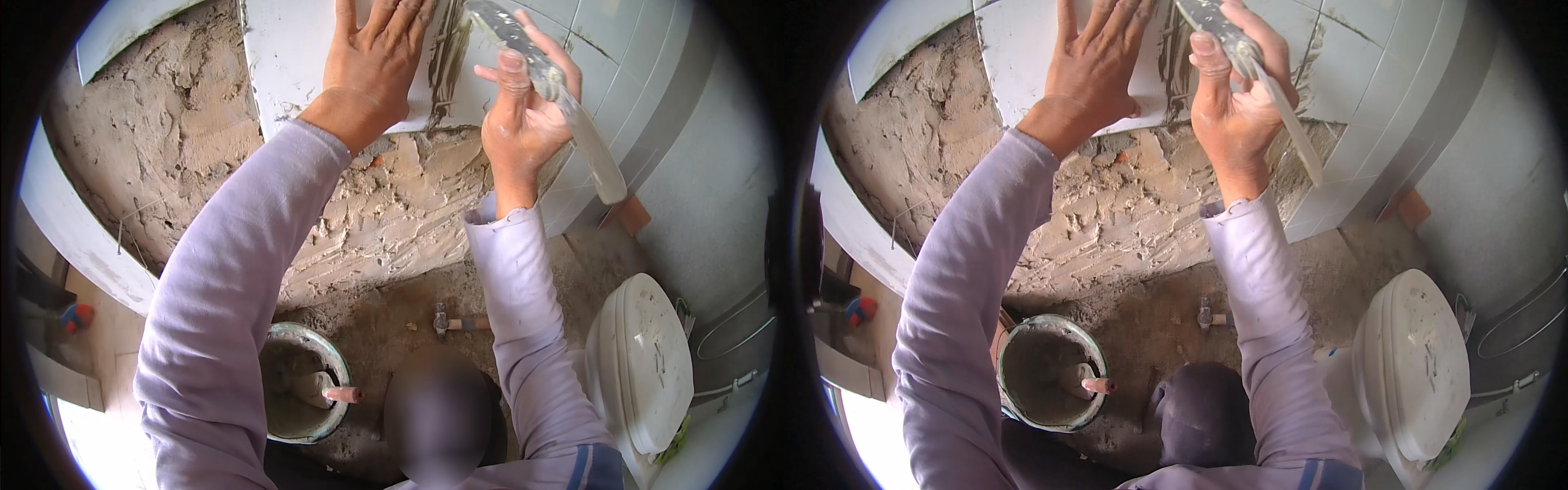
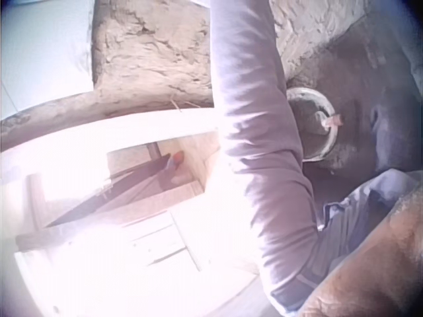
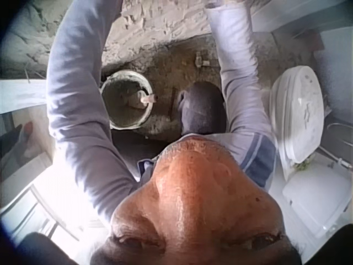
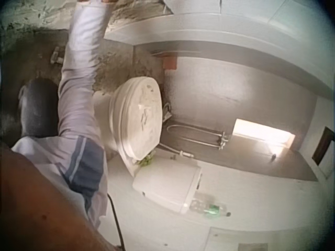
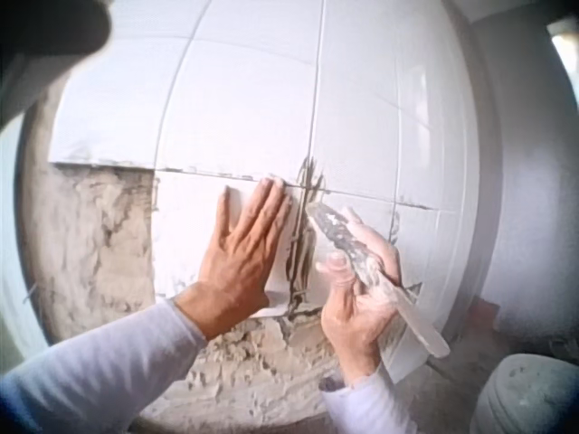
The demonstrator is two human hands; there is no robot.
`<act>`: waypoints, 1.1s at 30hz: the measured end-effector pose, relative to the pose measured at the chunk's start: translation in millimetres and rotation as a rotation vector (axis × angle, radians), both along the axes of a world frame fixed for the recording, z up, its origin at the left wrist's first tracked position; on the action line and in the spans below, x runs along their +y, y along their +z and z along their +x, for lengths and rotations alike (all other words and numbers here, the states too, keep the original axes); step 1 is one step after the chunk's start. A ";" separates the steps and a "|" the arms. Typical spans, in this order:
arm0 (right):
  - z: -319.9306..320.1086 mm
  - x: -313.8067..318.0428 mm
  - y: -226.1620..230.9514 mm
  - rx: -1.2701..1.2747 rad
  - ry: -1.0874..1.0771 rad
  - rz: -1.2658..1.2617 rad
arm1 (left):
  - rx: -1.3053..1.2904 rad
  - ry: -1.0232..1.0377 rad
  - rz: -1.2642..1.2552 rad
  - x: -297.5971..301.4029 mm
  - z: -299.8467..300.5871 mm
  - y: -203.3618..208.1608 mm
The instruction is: The person scoops cement from a bucket onto a hawk, spreads it on a wall, and places a white tile. They use a hammer to tap the tile into place and a trowel to scrape excess cement from the edges.
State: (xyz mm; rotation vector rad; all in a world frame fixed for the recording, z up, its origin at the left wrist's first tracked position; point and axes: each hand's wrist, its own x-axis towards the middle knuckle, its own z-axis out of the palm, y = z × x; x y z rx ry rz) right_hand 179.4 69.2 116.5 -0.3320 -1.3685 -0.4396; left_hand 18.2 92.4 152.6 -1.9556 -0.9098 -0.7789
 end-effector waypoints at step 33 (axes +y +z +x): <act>-16.8 17.6 3.5 0.108 0.110 -0.166 | -0.042 0.077 0.081 14.7 8.7 -4.4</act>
